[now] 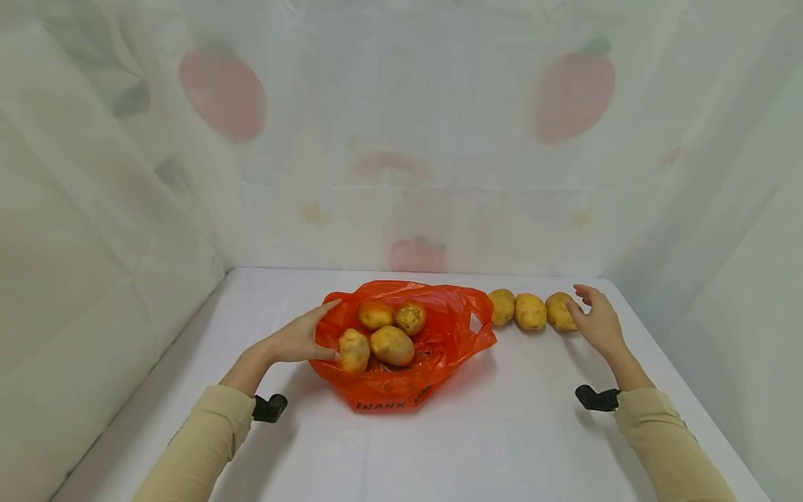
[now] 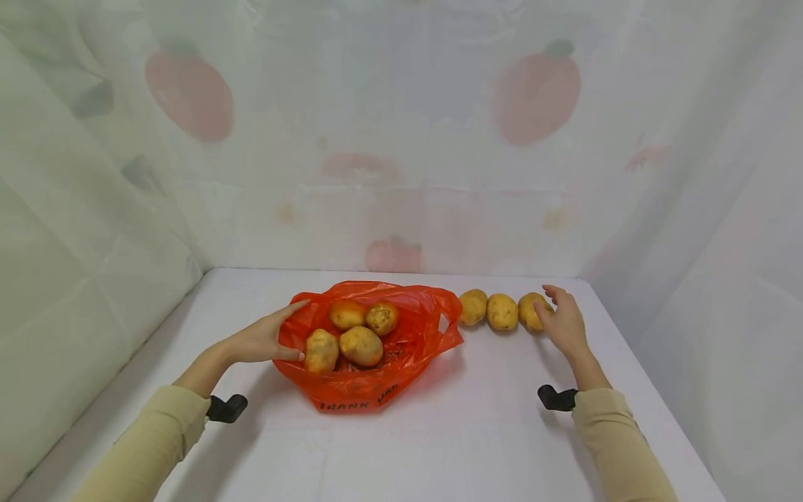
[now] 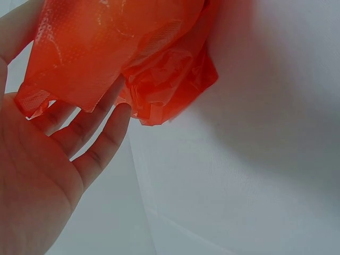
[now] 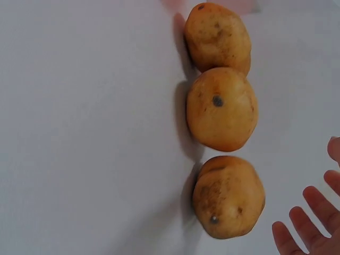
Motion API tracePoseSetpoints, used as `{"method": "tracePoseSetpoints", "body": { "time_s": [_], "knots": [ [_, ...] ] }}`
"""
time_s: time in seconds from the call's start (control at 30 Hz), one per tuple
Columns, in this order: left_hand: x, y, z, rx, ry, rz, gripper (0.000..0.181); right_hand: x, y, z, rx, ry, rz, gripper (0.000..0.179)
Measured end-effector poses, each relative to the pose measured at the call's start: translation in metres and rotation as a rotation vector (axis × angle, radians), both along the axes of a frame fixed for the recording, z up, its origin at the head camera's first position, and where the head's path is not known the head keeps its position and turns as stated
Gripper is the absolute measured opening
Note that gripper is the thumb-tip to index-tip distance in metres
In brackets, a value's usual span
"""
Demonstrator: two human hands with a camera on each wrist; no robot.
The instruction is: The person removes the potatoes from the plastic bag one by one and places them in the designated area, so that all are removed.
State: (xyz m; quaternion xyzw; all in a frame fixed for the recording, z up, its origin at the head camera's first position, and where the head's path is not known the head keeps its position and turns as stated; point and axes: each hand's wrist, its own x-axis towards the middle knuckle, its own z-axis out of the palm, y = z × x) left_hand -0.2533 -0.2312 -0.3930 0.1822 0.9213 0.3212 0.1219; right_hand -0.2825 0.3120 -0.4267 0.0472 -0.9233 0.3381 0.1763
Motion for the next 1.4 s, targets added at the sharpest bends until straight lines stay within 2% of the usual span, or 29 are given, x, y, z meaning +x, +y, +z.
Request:
{"method": "tracePoseSetpoints", "body": {
  "time_s": [0.3, 0.5, 0.73, 1.0, 1.27, 1.4],
  "knots": [
    [0.0, 0.0, 0.001, 0.003, -0.003, 0.008, 0.098, 0.002, -0.018, 0.012, -0.06, 0.015, 0.082, 0.043],
    [0.0, 0.001, -0.001, 0.0, -0.015, 0.013, 0.097, 0.0, -0.031, 0.017, -0.097, 0.056, 0.135, 0.044],
    [0.0, 0.001, 0.0, 0.003, -0.015, 0.014, 0.097, 0.0, -0.046, 0.025, -0.101, 0.045, 0.188, 0.045],
    [0.0, 0.001, 0.0, 0.015, -0.012, 0.007, 0.098, 0.004, -0.063, 0.034, -0.089, 0.108, 0.224, 0.044],
    [0.0, 0.001, 0.0, 0.007, -0.019, 0.011, 0.097, 0.011, -0.081, 0.044, -0.091, 0.047, 0.29, 0.044],
    [0.001, 0.001, 0.0, 0.017, -0.018, 0.007, 0.097, 0.014, -0.091, 0.047, -0.066, 0.043, 0.323, 0.045]
  ]
}}
